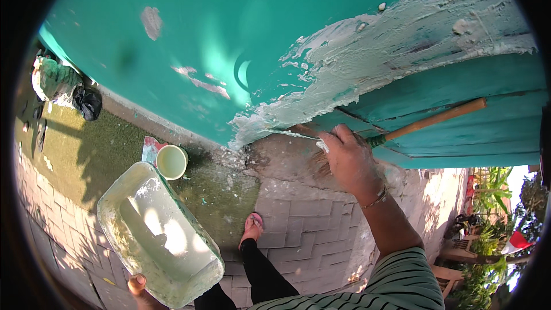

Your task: The person uses a putty knife to apply white patching compound from a container onto a green exterior wall, scrapes and smooths the material over cracks, and then reaches into a large bag to get more powder.

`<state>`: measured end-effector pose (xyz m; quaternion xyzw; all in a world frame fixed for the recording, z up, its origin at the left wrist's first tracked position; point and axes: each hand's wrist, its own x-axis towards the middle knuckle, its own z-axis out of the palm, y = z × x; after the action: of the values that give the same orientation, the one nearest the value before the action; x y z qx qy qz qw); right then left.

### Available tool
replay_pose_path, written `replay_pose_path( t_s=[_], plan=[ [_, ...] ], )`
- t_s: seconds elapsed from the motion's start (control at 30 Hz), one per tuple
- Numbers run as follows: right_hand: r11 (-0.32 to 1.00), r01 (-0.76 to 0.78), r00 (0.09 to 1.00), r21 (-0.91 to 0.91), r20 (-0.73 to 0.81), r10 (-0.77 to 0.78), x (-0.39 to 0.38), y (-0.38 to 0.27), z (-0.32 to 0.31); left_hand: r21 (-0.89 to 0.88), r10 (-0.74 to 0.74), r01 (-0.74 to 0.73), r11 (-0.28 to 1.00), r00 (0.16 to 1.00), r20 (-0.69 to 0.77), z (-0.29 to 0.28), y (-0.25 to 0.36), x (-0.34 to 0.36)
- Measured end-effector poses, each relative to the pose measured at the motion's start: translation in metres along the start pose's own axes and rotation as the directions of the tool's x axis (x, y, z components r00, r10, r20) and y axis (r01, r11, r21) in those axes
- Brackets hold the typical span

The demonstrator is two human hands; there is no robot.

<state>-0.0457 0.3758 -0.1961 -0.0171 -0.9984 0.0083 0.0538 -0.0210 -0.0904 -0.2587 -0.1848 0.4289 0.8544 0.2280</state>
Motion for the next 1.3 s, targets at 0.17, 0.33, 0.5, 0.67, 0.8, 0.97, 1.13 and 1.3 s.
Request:
replay_pose_path(
  t_s=[0.17,0.33,0.5,0.67,0.8,0.97,1.13,1.3],
  plan=[
    [0.986,0.029,0.987,0.166,-0.159,-0.003,0.011,-0.004,-0.09,-0.068,-0.008,0.012,0.998,0.998,0.064,0.03,0.014,-0.004],
    [0.964,0.074,0.924,0.256,-0.382,0.031,0.009,-0.013,-0.171,-0.149,0.05,-0.029,0.988,0.989,0.139,0.013,0.026,-0.018],
    [0.955,0.032,0.999,0.296,-0.044,-0.019,0.001,-0.038,-0.137,-0.081,0.072,-0.06,0.995,0.985,0.16,-0.026,0.037,-0.028],
    [0.979,0.013,0.999,0.204,-0.045,-0.004,0.024,-0.012,-0.112,-0.031,0.096,-0.094,0.995,0.994,0.049,-0.006,0.068,-0.051],
    [0.961,0.011,0.973,0.277,-0.226,0.054,0.02,-0.014,-0.155,0.126,0.049,-0.06,0.99,0.994,0.093,-0.074,0.075,-0.039],
    [0.953,0.128,0.931,0.276,-0.366,-0.019,0.011,-0.038,-0.178,0.058,0.109,-0.106,0.993,0.992,-0.067,-0.006,0.086,-0.057],
    [0.983,0.1,0.993,0.153,-0.071,-0.09,-0.004,-0.032,-0.092,0.013,0.114,-0.114,0.993,0.993,0.009,0.003,0.093,-0.05],
    [0.991,0.002,0.993,0.137,-0.12,0.014,-0.002,-0.015,-0.031,-0.02,0.098,-0.096,0.995,0.99,0.102,-0.006,0.098,-0.036]
  ],
)
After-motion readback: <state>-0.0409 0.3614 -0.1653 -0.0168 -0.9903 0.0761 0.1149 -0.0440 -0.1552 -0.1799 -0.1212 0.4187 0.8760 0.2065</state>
